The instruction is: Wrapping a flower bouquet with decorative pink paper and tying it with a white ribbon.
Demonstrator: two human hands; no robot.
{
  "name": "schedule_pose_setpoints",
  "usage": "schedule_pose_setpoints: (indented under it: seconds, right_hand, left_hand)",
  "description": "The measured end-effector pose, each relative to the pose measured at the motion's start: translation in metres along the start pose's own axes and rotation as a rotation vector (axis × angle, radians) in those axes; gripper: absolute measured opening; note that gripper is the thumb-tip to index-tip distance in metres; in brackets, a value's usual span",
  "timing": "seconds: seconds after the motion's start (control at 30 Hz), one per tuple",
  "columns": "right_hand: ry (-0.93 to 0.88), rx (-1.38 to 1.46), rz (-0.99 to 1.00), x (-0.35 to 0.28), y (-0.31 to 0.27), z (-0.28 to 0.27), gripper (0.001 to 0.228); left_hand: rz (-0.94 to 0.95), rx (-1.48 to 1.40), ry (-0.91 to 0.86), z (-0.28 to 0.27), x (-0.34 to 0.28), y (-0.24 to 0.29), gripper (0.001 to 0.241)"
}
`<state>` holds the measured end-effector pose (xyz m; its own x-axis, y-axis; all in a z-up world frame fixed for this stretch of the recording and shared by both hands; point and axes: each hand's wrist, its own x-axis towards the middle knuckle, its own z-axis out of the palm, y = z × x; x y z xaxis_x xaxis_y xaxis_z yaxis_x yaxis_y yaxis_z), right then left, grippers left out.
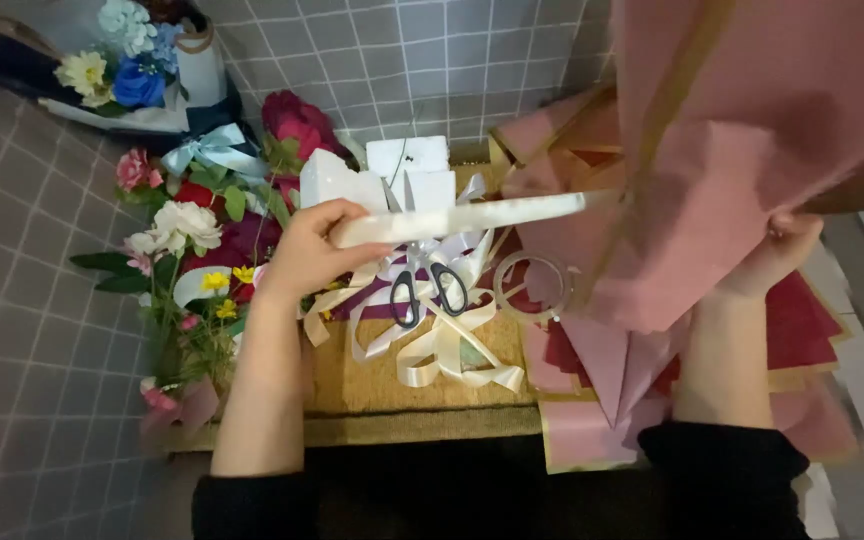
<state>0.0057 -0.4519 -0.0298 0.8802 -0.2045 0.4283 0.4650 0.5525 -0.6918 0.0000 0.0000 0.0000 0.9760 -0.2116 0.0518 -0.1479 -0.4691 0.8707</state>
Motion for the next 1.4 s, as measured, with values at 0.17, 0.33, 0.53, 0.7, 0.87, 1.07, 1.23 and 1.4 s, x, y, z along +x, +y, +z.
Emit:
schedule_pose_setpoints:
  seconds: [0.17, 0.33, 0.53, 0.7, 0.87, 1.07, 1.23, 1.4]
  right_hand:
    - [0.066, 0.093, 0.03, 0.002, 0.011, -0.015, 0.04]
    - [0.063, 0.037, 0.035, -0.002, 0.007, 0.012, 0.036]
    - [0.025, 0.113, 0.139, -0.007, 0.015, 0.015, 0.062]
    - [-0.161, 0.257, 0.294, -0.017, 0.059, -0.031, 0.021]
    - [-0.23, 0.347, 0.421, -0.03, 0.087, -0.041, 0.031]
    - [-0.163, 0.166, 0.416, -0.041, 0.1, -0.043, 0.051]
    - [0.176, -0.387, 0.314, -0.028, 0.037, 0.019, 0.003]
    - [0.218, -0.75, 0.047, -0.01, 0.006, 0.001, 0.032]
  left_hand:
    - [-0.067, -0.072, 0.017, -0.009, -0.011, -0.018, 0.012]
    - [-0.246, -0.016, -0.01, -0.011, -0.026, -0.009, 0.016]
    - [-0.507, -0.241, -0.039, 0.032, -0.027, 0.003, 0.013]
    - [0.024, -0.617, -0.03, 0.103, -0.001, 0.017, 0.056]
    - [0.008, -0.371, -0.131, 0.126, 0.012, 0.078, 0.089]
    - [0.091, -0.622, -0.226, 0.144, 0.033, 0.046, 0.085]
    - [-0.089, -0.573, -0.071, 0.104, 0.012, 0.082, 0.092]
    - [-0.322, -0.614, 0.191, 0.069, 0.017, 0.089, 0.067]
